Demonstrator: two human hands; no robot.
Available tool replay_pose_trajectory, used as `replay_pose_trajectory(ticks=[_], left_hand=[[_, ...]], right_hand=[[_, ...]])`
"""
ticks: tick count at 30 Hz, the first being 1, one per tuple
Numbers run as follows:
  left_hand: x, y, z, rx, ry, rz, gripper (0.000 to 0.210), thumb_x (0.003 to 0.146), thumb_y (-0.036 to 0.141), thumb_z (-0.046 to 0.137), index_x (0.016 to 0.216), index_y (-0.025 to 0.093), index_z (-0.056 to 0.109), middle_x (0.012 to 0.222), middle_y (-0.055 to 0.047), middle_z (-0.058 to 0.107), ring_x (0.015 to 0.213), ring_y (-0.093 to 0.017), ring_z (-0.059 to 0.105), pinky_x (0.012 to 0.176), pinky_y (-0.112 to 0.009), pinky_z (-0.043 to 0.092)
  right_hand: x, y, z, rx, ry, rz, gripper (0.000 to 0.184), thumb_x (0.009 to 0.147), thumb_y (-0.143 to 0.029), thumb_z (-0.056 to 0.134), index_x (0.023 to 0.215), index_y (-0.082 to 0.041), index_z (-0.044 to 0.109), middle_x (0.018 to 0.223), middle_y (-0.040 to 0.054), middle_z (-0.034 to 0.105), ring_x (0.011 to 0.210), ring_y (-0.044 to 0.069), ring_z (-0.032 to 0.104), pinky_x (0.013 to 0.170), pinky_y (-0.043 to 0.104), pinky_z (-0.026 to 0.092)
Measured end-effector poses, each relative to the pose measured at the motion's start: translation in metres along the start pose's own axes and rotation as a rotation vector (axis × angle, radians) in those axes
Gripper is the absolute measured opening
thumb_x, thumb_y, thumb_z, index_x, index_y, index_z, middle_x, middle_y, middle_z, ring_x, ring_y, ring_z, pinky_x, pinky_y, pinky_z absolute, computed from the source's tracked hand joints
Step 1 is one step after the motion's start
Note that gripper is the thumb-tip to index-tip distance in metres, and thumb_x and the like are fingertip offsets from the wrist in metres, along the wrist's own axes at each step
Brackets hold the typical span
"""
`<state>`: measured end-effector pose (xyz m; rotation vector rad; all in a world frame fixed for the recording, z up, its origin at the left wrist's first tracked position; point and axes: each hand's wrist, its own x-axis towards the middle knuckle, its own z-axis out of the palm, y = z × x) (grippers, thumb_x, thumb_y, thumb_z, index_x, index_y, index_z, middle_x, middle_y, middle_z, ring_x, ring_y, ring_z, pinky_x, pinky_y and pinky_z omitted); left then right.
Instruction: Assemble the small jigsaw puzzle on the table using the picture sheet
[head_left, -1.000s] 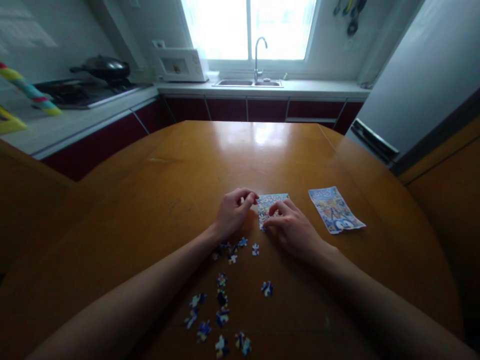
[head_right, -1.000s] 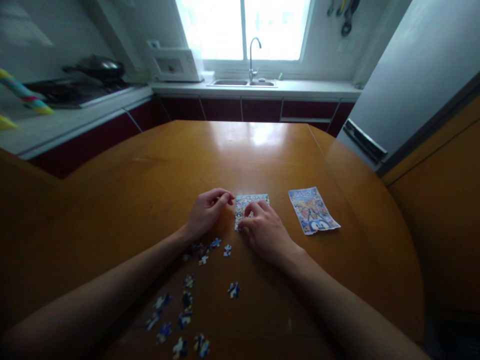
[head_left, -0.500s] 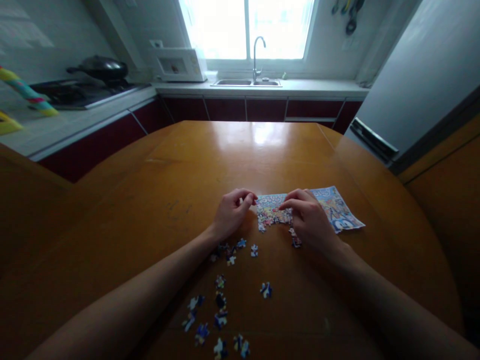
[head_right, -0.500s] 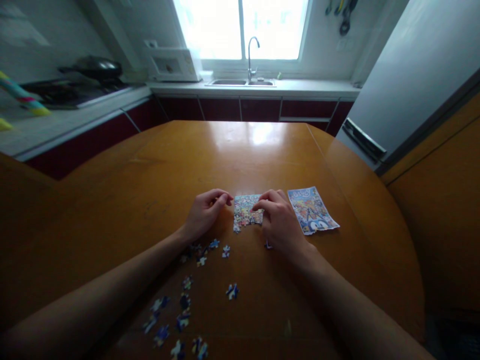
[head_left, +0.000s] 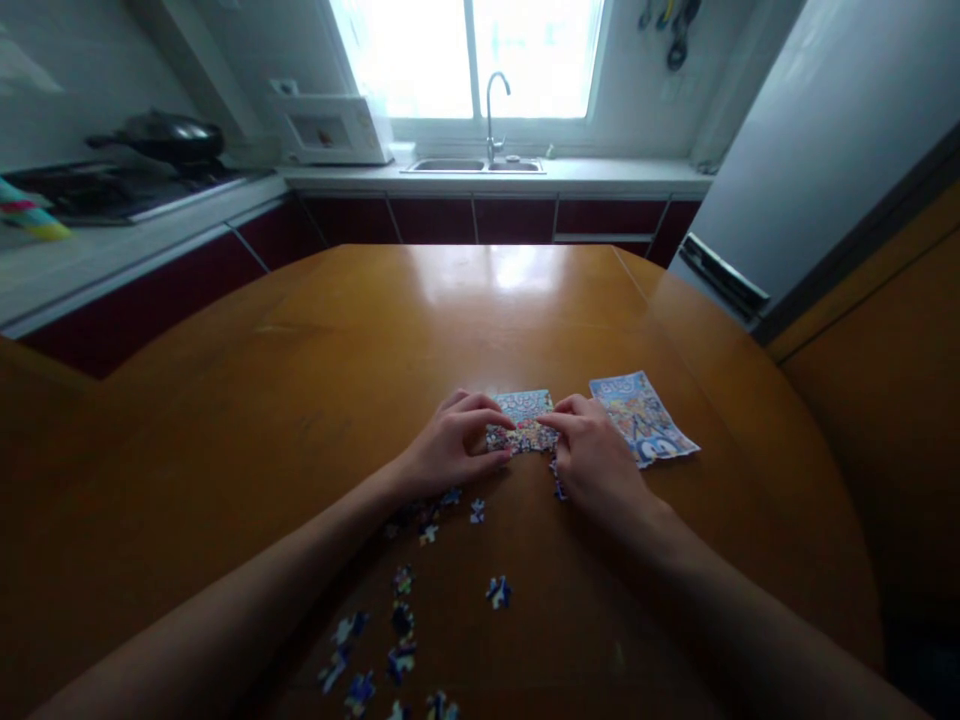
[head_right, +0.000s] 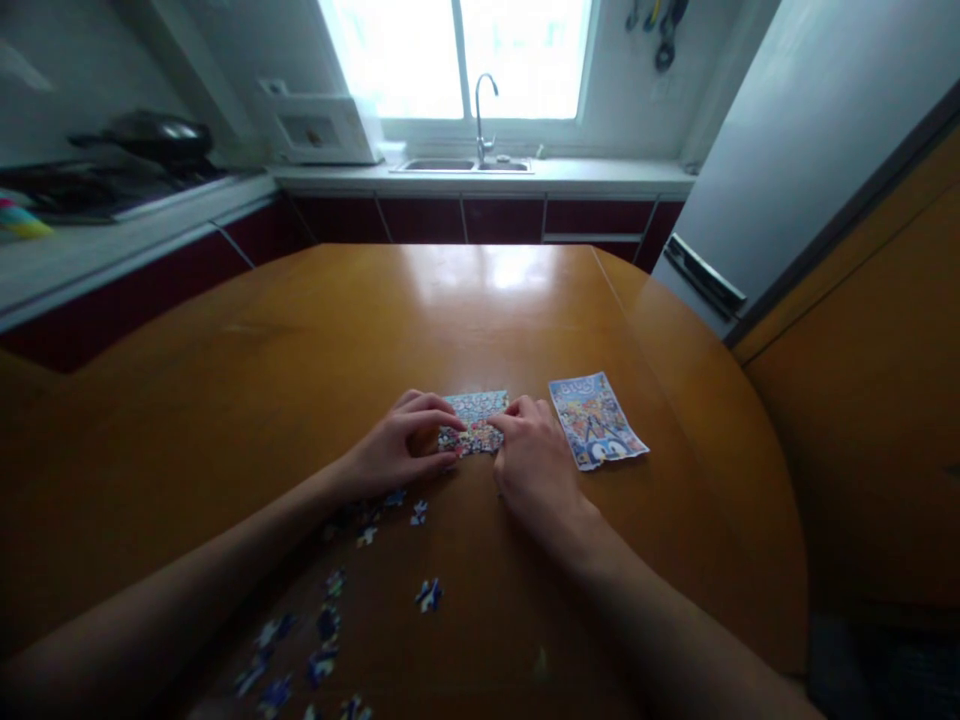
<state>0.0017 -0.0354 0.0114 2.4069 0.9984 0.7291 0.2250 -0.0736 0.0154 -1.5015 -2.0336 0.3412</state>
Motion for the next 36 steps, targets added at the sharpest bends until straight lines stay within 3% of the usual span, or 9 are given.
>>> replay_pose_trajectory(ticks=[5, 9, 14, 22, 28, 36], left_hand=[[0.000, 0.000, 0.000, 0.040, 0.023, -0.024, 0.026, 0.084, 0.039, 0.070, 0.107, 0.027, 0.070, 0.120, -0.006, 0.063, 0.117, -0.025, 0.052, 0.103, -0.044, 0.043], [0.001, 0.001, 0.001, 0.068, 0.062, -0.071, 0.031, 0.083, 0.038, 0.070, 0.112, 0.026, 0.068, 0.129, -0.008, 0.061, 0.125, -0.028, 0.050, 0.109, -0.048, 0.040], [0.003, -0.003, 0.000, 0.055, 0.129, -0.164, 0.032, 0.086, 0.038, 0.065, 0.115, 0.023, 0.066, 0.127, -0.009, 0.063, 0.121, -0.027, 0.056, 0.107, -0.047, 0.043], [0.000, -0.011, -0.002, 0.024, 0.055, -0.150, 0.040, 0.086, 0.039, 0.067, 0.122, 0.024, 0.063, 0.128, -0.009, 0.063, 0.125, -0.026, 0.053, 0.109, -0.048, 0.041], [-0.002, -0.011, -0.002, 0.056, 0.016, -0.109, 0.062, 0.075, 0.050, 0.077, 0.129, 0.026, 0.059, 0.132, -0.010, 0.060, 0.128, -0.029, 0.050, 0.111, -0.050, 0.039], [-0.002, -0.011, -0.001, 0.096, 0.005, -0.105, 0.059, 0.078, 0.055, 0.072, 0.129, 0.027, 0.059, 0.133, -0.009, 0.058, 0.128, -0.029, 0.049, 0.110, -0.048, 0.039]], right_hand=[[-0.006, -0.007, 0.006, -0.148, -0.067, -0.014, 0.039, 0.087, -0.007, 0.048, 0.116, -0.021, 0.069, 0.127, 0.0129, 0.061, 0.111, 0.029, 0.052, 0.087, 0.044, 0.048], [-0.007, -0.009, 0.009, -0.196, -0.102, -0.013, 0.034, 0.090, -0.010, 0.049, 0.115, -0.021, 0.069, 0.127, 0.0138, 0.061, 0.110, 0.030, 0.052, 0.086, 0.045, 0.048], [-0.006, -0.007, 0.008, -0.203, -0.123, -0.011, 0.036, 0.091, -0.009, 0.047, 0.116, -0.021, 0.069, 0.129, 0.0131, 0.061, 0.110, 0.029, 0.052, 0.087, 0.044, 0.048], [-0.006, -0.006, 0.007, -0.188, -0.091, -0.029, 0.039, 0.088, -0.005, 0.045, 0.114, -0.019, 0.070, 0.126, 0.0142, 0.063, 0.108, 0.030, 0.052, 0.085, 0.046, 0.047], [-0.007, 0.002, 0.012, -0.145, -0.051, -0.081, 0.040, 0.086, -0.005, 0.047, 0.113, -0.022, 0.070, 0.122, 0.0126, 0.065, 0.107, 0.029, 0.053, 0.083, 0.045, 0.048], [-0.005, 0.000, 0.009, -0.153, -0.090, -0.030, 0.036, 0.089, -0.007, 0.046, 0.109, -0.021, 0.072, 0.123, 0.0126, 0.065, 0.111, 0.030, 0.053, 0.086, 0.045, 0.049]])
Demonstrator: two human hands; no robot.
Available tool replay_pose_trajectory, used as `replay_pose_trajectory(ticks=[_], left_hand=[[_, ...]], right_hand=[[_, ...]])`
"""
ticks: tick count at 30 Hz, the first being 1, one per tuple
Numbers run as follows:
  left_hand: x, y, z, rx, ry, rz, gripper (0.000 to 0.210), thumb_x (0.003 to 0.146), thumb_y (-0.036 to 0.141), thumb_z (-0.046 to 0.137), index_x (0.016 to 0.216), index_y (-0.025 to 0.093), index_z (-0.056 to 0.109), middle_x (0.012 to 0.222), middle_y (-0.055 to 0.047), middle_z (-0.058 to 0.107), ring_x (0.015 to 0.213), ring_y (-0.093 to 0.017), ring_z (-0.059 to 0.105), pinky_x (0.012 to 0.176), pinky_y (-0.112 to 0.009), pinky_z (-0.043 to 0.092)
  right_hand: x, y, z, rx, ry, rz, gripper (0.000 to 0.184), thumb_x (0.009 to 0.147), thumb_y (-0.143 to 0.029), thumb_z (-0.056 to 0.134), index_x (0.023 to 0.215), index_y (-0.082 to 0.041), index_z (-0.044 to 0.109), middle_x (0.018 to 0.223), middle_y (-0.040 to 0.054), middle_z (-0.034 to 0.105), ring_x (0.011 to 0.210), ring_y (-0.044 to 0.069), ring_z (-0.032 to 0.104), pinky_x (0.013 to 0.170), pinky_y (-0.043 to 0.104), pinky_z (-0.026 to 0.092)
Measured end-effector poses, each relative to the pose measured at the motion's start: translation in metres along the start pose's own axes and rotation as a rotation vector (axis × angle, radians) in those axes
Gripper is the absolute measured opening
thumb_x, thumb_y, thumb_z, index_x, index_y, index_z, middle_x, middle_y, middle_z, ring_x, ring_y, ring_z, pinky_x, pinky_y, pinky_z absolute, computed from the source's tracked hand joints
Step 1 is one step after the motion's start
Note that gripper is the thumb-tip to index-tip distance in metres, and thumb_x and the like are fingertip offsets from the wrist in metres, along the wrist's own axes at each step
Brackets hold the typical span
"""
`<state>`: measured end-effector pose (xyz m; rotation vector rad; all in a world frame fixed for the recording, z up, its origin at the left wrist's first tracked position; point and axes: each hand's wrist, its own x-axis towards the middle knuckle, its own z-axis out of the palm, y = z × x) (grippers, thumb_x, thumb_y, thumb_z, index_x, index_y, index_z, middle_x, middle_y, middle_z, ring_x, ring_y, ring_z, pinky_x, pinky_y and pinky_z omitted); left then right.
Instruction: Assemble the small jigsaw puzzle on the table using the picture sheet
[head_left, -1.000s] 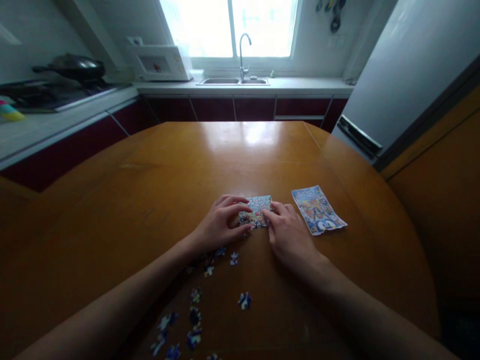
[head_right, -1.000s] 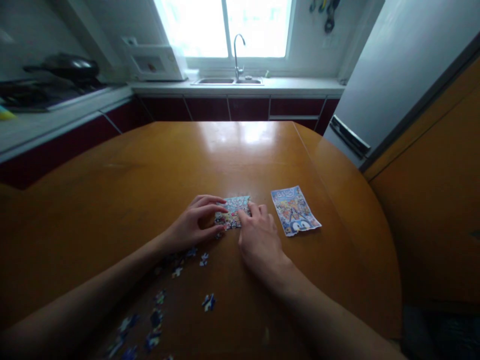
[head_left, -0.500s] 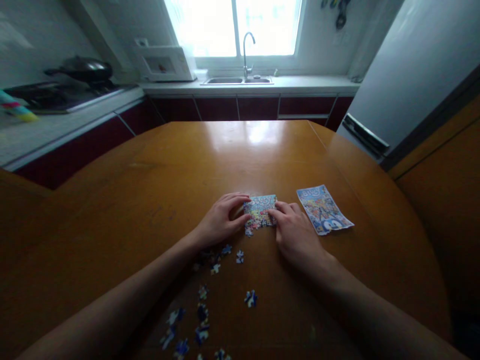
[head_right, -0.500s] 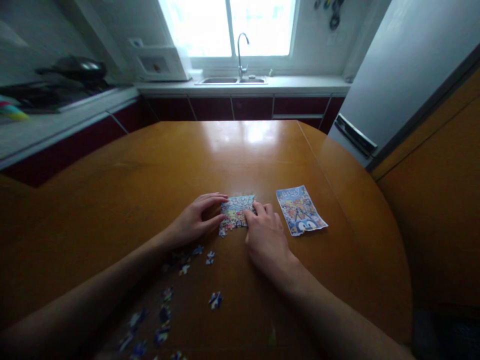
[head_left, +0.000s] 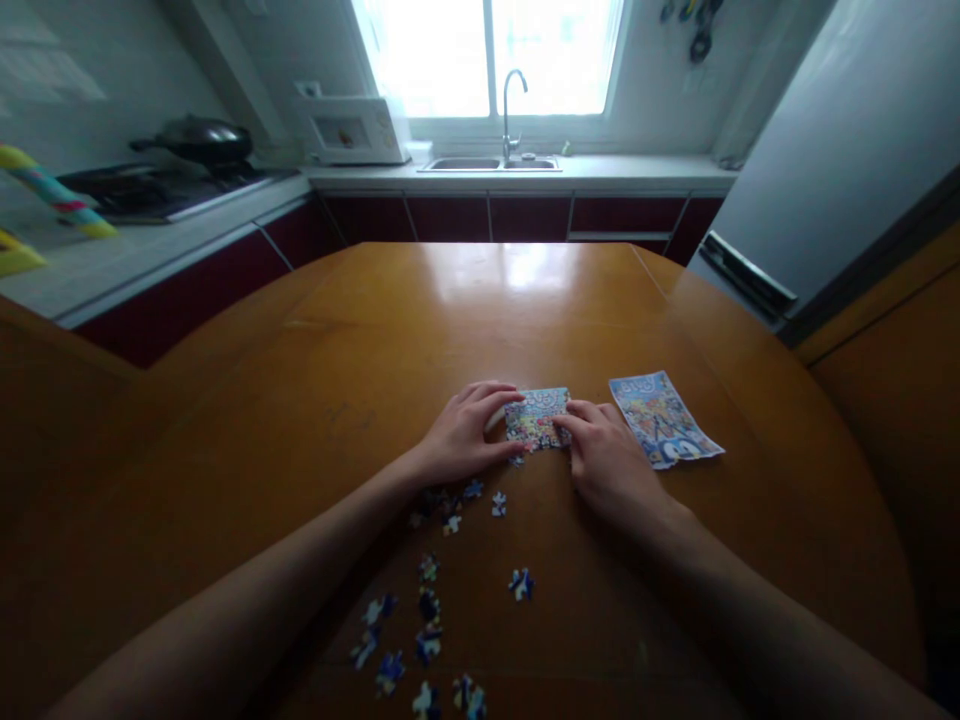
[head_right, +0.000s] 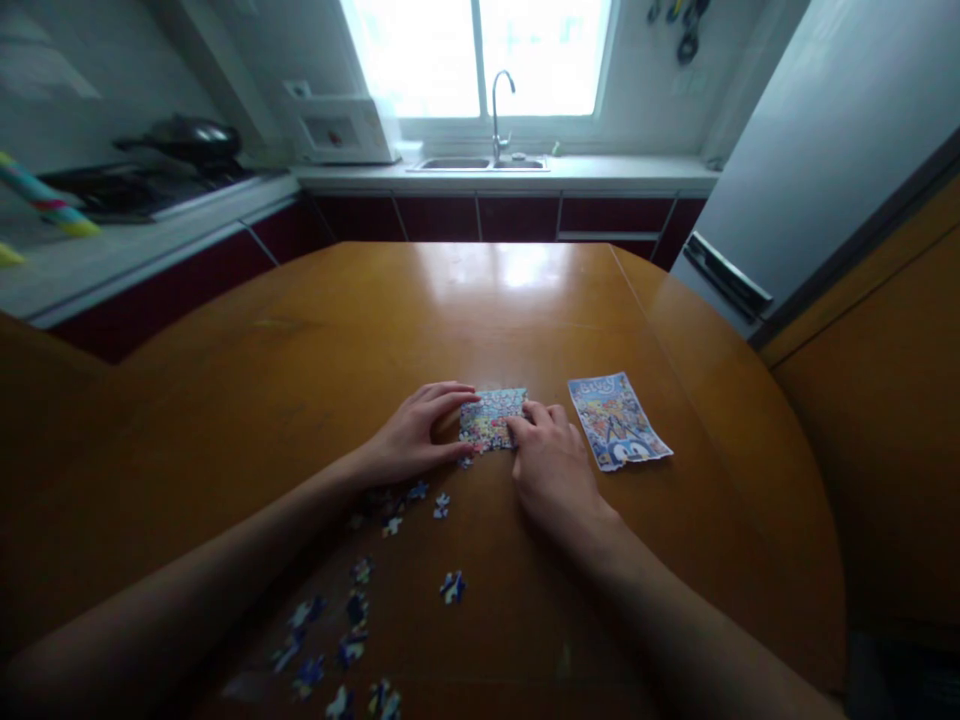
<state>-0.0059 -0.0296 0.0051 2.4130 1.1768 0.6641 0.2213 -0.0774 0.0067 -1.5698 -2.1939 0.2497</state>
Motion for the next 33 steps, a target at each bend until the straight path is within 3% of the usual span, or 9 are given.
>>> replay_pose_trajectory(ticks=[14, 19, 23, 27, 33], left_hand=[[-0.001, 0.003, 0.001, 0.001, -0.003, -0.014, 0.052, 0.080, 0.046, 0.073, 0.127, 0.026, 0.061, 0.134, -0.009, 0.058, 0.127, -0.029, 0.049, 0.110, -0.049, 0.039], [0.003, -0.003, 0.006, -0.155, 0.104, -0.055, 0.035, 0.089, 0.031, 0.062, 0.123, 0.023, 0.062, 0.129, -0.009, 0.061, 0.122, -0.025, 0.054, 0.109, -0.046, 0.041], [0.005, -0.008, 0.012, -0.365, 0.217, -0.163, 0.027, 0.092, 0.026, 0.057, 0.118, 0.018, 0.064, 0.118, -0.010, 0.066, 0.112, -0.022, 0.060, 0.103, -0.042, 0.046], [0.005, -0.007, 0.013, -0.391, 0.227, -0.228, 0.027, 0.091, 0.026, 0.058, 0.116, 0.017, 0.065, 0.116, -0.010, 0.067, 0.109, -0.022, 0.061, 0.100, -0.041, 0.049], [0.008, -0.002, 0.010, -0.507, 0.254, -0.306, 0.024, 0.088, 0.026, 0.059, 0.109, 0.016, 0.066, 0.106, -0.009, 0.070, 0.096, -0.020, 0.065, 0.090, -0.037, 0.053]], right_hand=[[-0.001, 0.006, 0.004, 0.018, 0.025, -0.042, 0.036, 0.089, -0.010, 0.047, 0.114, -0.021, 0.071, 0.122, 0.0134, 0.064, 0.113, 0.031, 0.054, 0.089, 0.048, 0.049], [-0.005, -0.012, 0.002, 0.107, 0.140, 0.026, 0.032, 0.089, -0.019, 0.053, 0.119, -0.018, 0.066, 0.122, 0.0150, 0.060, 0.112, 0.031, 0.054, 0.092, 0.049, 0.048], [-0.013, -0.044, 0.005, 0.246, 0.068, -0.154, 0.020, 0.091, -0.020, 0.056, 0.106, -0.021, 0.069, 0.112, 0.0108, 0.061, 0.105, 0.026, 0.053, 0.093, 0.044, 0.046], [-0.018, -0.070, 0.017, 0.249, -0.043, -0.318, 0.013, 0.091, -0.020, 0.059, 0.096, -0.022, 0.071, 0.110, 0.0079, 0.061, 0.107, 0.025, 0.049, 0.096, 0.042, 0.041], [-0.015, -0.081, 0.034, 0.131, -0.071, -0.375, 0.013, 0.094, -0.027, 0.058, 0.091, -0.024, 0.071, 0.106, 0.0067, 0.061, 0.103, 0.025, 0.046, 0.094, 0.043, 0.036]])
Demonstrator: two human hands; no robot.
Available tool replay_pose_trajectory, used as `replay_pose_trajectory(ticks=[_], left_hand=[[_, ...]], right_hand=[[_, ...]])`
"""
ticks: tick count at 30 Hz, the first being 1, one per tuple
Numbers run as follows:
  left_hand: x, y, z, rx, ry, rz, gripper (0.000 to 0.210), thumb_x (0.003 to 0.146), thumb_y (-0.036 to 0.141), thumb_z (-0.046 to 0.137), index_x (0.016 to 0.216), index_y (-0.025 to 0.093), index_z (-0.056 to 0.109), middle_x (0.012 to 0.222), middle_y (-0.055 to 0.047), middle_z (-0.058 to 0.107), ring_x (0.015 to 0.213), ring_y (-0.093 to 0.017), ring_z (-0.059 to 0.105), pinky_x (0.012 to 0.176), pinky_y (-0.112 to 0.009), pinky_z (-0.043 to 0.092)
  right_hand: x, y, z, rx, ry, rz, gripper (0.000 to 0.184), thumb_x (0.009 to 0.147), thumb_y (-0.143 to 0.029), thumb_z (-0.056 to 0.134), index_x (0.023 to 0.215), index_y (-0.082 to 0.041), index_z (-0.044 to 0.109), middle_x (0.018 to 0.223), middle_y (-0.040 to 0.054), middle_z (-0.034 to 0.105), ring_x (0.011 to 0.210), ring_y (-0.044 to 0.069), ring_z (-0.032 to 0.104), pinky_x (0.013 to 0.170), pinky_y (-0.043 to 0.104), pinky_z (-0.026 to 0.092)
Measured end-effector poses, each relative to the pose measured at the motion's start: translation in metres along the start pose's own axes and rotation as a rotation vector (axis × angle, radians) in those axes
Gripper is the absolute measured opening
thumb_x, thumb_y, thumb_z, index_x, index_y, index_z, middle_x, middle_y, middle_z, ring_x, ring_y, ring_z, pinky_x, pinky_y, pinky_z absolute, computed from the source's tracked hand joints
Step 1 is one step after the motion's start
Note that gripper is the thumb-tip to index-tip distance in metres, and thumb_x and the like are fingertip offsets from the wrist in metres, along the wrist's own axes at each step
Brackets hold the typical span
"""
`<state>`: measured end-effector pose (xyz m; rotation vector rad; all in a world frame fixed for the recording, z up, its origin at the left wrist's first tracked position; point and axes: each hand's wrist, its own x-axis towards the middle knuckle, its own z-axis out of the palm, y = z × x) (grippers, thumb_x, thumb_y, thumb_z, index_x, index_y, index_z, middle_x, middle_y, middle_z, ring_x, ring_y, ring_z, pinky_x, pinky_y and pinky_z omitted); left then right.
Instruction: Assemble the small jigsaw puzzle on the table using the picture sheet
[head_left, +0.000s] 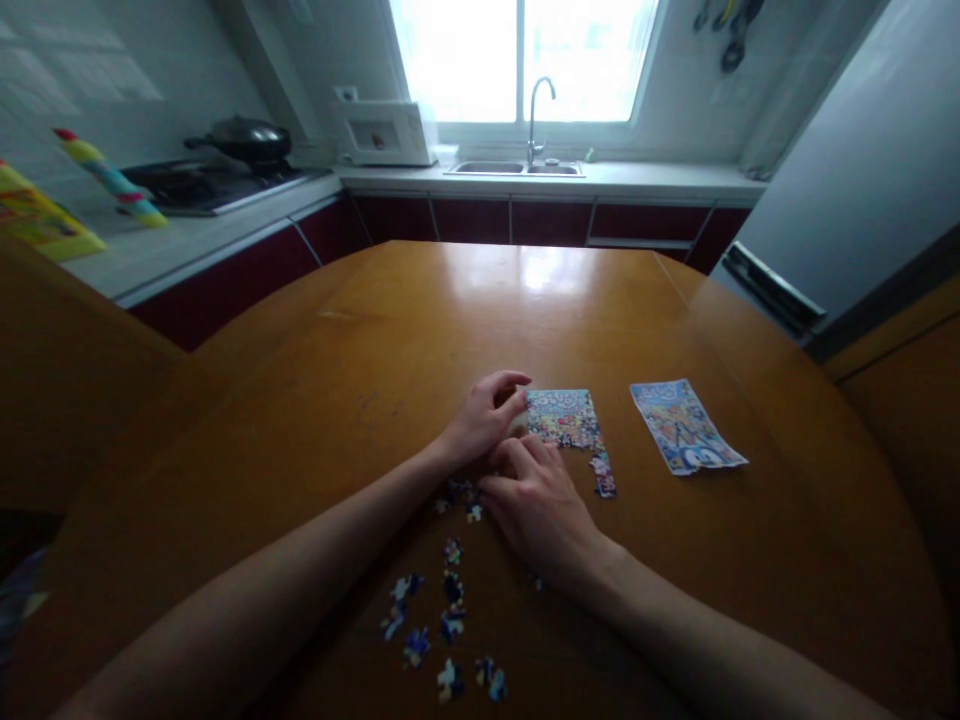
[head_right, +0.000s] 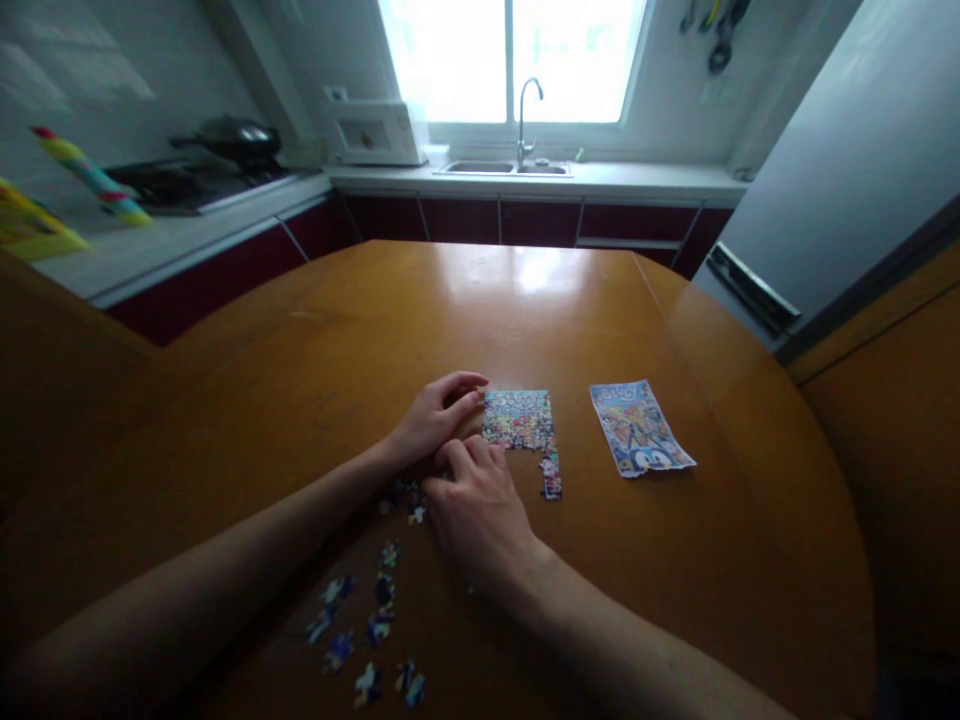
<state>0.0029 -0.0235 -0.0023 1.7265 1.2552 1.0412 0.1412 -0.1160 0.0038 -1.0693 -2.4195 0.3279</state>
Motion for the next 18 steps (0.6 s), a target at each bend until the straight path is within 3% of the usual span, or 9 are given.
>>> replay_pose_trajectory(ticks=[5, 18], left_hand=[[0.0030, 0.0040, -0.0007, -0.082, 0.087, -0.040, 0.019, 0.086, 0.023, 0.055, 0.099, 0.015, 0.067, 0.103, -0.007, 0.071, 0.091, -0.018, 0.066, 0.083, -0.032, 0.055], [0.0034, 0.0020, -0.0014, -0.100, 0.128, -0.028, 0.019, 0.087, 0.026, 0.054, 0.097, 0.016, 0.067, 0.101, -0.007, 0.071, 0.090, -0.018, 0.066, 0.084, -0.032, 0.053]], right_hand=[[-0.0008, 0.0000, 0.0024, -0.019, -0.011, 0.000, 0.012, 0.094, -0.023, 0.057, 0.090, -0.021, 0.069, 0.103, 0.0070, 0.061, 0.101, 0.024, 0.046, 0.094, 0.041, 0.035], [-0.0002, -0.0001, 0.0047, -0.031, -0.063, -0.019, 0.011, 0.093, -0.021, 0.055, 0.096, -0.019, 0.065, 0.103, 0.0097, 0.060, 0.102, 0.027, 0.044, 0.093, 0.042, 0.035]])
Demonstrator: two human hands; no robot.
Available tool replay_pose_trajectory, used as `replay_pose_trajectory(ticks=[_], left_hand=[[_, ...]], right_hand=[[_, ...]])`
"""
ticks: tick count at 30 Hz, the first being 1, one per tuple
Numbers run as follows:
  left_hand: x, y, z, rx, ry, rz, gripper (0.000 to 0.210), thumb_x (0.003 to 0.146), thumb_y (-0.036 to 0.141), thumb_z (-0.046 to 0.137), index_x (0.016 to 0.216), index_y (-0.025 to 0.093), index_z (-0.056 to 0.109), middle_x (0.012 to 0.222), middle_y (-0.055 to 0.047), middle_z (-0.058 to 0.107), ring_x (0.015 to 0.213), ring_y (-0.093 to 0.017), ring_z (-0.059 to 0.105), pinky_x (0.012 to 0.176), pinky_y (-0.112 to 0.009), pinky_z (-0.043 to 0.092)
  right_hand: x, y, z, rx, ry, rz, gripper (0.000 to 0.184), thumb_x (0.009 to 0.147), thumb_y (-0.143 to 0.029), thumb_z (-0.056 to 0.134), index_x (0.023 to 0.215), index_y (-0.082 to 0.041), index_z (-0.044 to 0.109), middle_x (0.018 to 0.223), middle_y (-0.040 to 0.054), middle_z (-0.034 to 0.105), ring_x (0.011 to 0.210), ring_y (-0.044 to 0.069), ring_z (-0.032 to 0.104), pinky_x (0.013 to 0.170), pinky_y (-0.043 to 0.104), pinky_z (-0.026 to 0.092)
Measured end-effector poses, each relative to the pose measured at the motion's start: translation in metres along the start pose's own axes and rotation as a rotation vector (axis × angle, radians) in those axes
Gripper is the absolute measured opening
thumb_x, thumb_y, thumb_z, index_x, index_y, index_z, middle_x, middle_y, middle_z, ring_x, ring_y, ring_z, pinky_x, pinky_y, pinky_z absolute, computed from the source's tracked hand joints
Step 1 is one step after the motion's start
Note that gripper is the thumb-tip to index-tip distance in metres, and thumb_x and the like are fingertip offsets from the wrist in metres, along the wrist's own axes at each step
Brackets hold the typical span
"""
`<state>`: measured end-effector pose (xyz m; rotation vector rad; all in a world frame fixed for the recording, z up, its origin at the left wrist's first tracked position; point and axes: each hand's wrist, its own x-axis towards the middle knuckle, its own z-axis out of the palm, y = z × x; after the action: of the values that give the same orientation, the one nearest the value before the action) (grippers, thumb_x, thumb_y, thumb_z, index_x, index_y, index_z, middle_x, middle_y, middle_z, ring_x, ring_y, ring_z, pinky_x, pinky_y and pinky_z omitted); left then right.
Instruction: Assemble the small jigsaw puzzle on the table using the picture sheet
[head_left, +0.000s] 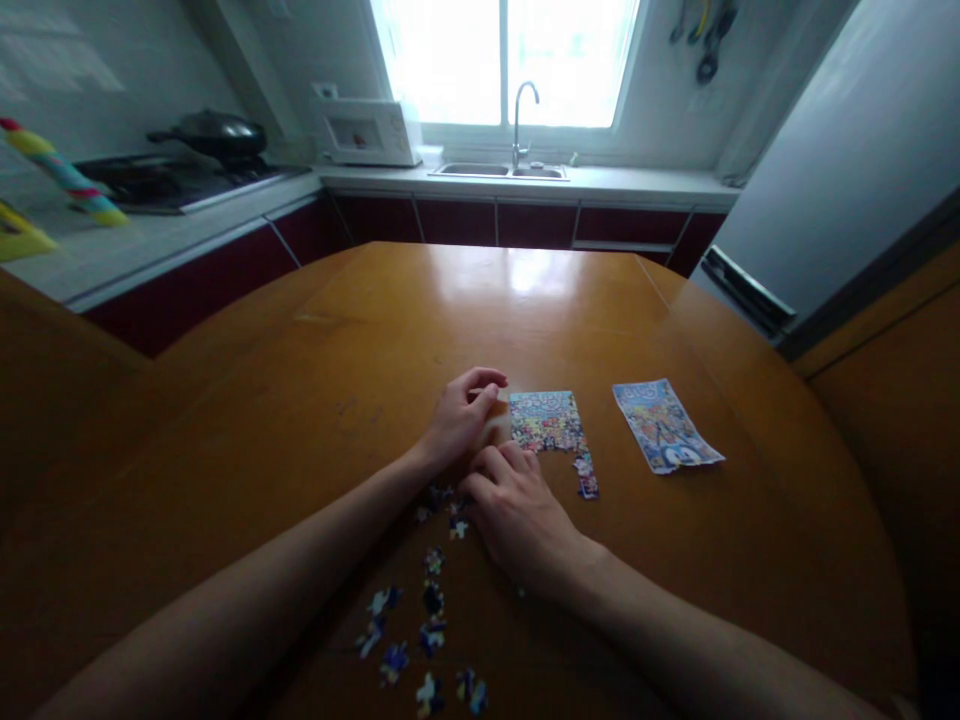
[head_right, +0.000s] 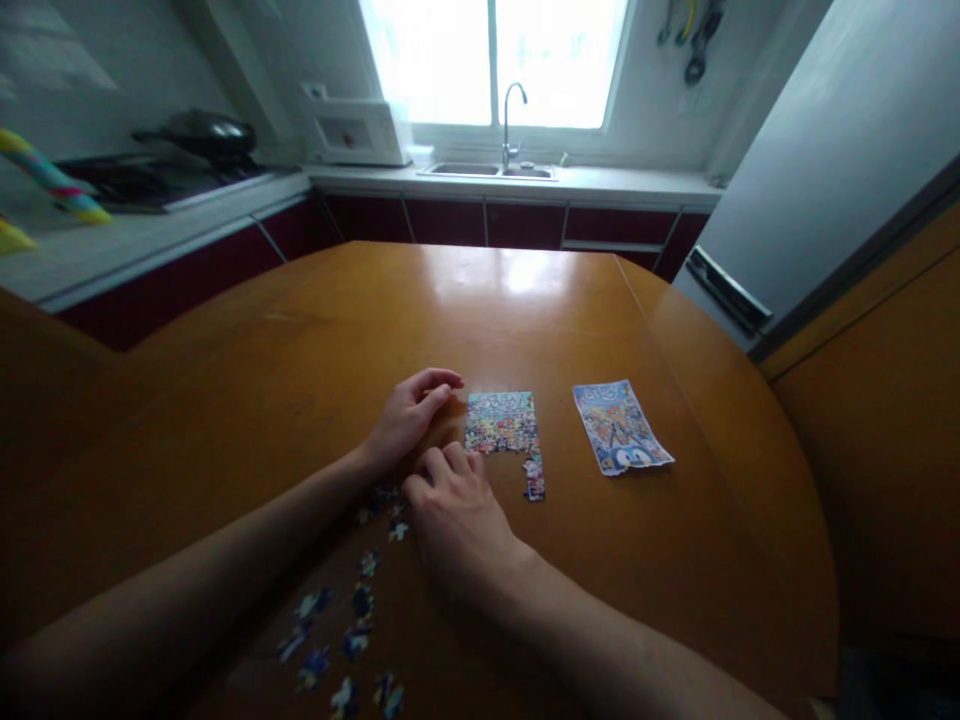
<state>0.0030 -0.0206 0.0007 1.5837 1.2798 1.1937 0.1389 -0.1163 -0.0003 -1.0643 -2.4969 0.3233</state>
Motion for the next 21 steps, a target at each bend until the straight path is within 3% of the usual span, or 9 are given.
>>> replay_pose_trajectory(ticks=[9, 21], left_hand=[[0.001, -0.003, -0.001, -0.008, 0.048, 0.040, 0.029, 0.094, 0.035, 0.045, 0.094, 0.015, 0.066, 0.095, -0.007, 0.071, 0.092, -0.019, 0.065, 0.086, -0.032, 0.050], [-0.001, 0.003, -0.002, 0.007, 0.039, 0.037, 0.027, 0.094, 0.033, 0.046, 0.096, 0.015, 0.066, 0.096, -0.008, 0.071, 0.093, -0.019, 0.065, 0.085, -0.032, 0.051]], right_hand=[[0.000, -0.003, -0.004, 0.015, -0.035, -0.004, 0.010, 0.091, -0.015, 0.054, 0.095, -0.017, 0.062, 0.103, 0.0097, 0.060, 0.100, 0.026, 0.044, 0.090, 0.040, 0.034], [-0.001, -0.003, -0.008, 0.156, -0.043, -0.009, 0.010, 0.089, -0.012, 0.053, 0.087, -0.019, 0.058, 0.095, 0.0063, 0.063, 0.094, 0.023, 0.047, 0.087, 0.038, 0.033]])
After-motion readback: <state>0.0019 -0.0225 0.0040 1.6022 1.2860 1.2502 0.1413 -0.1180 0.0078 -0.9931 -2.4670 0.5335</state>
